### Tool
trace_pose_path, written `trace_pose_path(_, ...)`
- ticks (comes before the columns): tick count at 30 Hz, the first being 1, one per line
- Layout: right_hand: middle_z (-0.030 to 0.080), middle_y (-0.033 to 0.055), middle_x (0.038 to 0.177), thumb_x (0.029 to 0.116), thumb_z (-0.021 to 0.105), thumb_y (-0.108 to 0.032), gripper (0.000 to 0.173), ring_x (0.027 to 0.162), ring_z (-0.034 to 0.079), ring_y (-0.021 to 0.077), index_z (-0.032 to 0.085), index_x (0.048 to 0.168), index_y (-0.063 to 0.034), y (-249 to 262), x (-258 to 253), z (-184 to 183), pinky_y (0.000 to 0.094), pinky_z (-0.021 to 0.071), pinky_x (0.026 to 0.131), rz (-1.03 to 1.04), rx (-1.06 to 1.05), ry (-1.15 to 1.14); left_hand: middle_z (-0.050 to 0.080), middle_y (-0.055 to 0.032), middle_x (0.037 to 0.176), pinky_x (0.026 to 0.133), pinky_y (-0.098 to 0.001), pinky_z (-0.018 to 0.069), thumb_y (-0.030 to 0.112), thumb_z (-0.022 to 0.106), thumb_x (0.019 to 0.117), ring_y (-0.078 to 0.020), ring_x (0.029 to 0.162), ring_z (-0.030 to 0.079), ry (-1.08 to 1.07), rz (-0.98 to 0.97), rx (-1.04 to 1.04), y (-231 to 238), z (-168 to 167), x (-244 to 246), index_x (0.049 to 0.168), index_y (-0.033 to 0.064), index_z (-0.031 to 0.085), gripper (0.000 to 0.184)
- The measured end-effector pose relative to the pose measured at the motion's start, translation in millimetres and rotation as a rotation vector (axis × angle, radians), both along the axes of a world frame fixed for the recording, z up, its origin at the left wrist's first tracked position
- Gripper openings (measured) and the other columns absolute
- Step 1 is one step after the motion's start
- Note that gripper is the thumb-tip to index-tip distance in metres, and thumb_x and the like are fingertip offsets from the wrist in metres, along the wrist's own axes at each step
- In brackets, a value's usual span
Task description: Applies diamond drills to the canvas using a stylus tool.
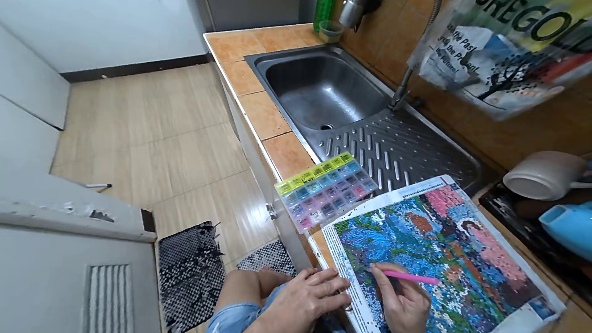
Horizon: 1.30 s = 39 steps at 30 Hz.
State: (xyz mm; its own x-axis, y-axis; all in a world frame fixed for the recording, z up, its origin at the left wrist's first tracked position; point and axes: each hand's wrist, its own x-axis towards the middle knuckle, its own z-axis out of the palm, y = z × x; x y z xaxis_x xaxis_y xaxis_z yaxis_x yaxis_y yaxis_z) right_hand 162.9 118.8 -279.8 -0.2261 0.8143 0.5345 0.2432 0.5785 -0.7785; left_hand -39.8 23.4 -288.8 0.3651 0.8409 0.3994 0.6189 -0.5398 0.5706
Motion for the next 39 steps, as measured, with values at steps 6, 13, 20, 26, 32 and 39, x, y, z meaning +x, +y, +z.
trace_pose_path(6,0.073,-0.0059,0.094,0.0964,0.068,-0.016,0.01,0.089,0.067,-0.0058,0.071,0.093,-0.008,1.3,-1.0,-1.3,0.0112,0.0562,0.08,0.008,0.008,0.008,0.067,-0.004,0.137,0.105,-0.0457,0.0495,-0.011,0.062,0.083,-0.028,0.135,0.056,-0.003,0.004,0.001,-0.2,-0.9,0.5,0.122,0.0178,0.072,0.049)
trace_pose_path(13,0.071,-0.0061,0.093,0.0978,0.066,-0.018,0.01,0.082,0.065,-0.0067,0.07,0.093,-0.0091,0.0,0.5,0.7,0.0097,0.055,0.072,0.012,0.001,0.008,0.067,-0.0039,0.137,0.105,-0.0451,0.0497,-0.012,0.061,0.0825,-0.0278,0.134,0.057,-0.002,0.008,0.003,-0.5,-0.5,0.5,0.121,0.0179,0.072,0.05)
trace_pose_path(20,0.072,-0.0057,0.093,0.0968,0.066,-0.015,0.009,0.087,0.066,-0.0059,0.07,0.093,-0.008,0.4,0.1,0.2,0.0106,0.0555,0.078,0.016,0.007,-0.001,0.067,-0.0038,0.137,0.105,-0.0445,0.0495,-0.011,0.061,0.0841,-0.0273,0.134,0.057,-0.001,0.011,0.005,-0.5,-0.7,0.8,0.122,0.018,0.072,0.049)
trace_pose_path(26,0.072,-0.0064,0.093,0.0958,0.067,-0.014,0.007,0.09,0.067,-0.0061,0.07,0.093,-0.0086,0.4,-0.8,-0.7,0.0109,0.0555,0.081,0.011,0.016,0.01,0.067,-0.0039,0.136,0.104,-0.0447,0.0498,-0.011,0.061,0.0838,-0.0274,0.134,0.057,-0.001,0.006,0.001,-0.1,0.4,0.1,0.121,0.018,0.072,0.049)
trace_pose_path(32,0.073,-0.0054,0.093,0.0956,0.068,-0.015,0.009,0.086,0.066,-0.0066,0.071,0.092,-0.0073,0.4,-0.7,-0.1,0.0098,0.0555,0.076,0.002,-0.003,0.015,0.067,-0.004,0.135,0.104,-0.0455,0.0504,-0.011,0.062,0.0822,-0.028,0.134,0.058,0.005,0.0,0.004,0.7,1.3,-0.3,0.121,0.018,0.072,0.049)
trace_pose_path(39,0.069,-0.0041,0.088,0.0975,0.063,-0.017,0.014,0.075,0.062,-0.007,0.069,0.09,-0.0064,-2.6,2.2,3.3,0.0091,0.0532,0.067,-0.013,-0.047,-0.001,0.067,-0.0038,0.137,0.105,-0.0455,0.0494,-0.012,0.061,0.0823,-0.0276,0.135,0.057,0.012,-0.002,0.0,0.8,1.7,-1.1,0.122,0.0181,0.072,0.051)
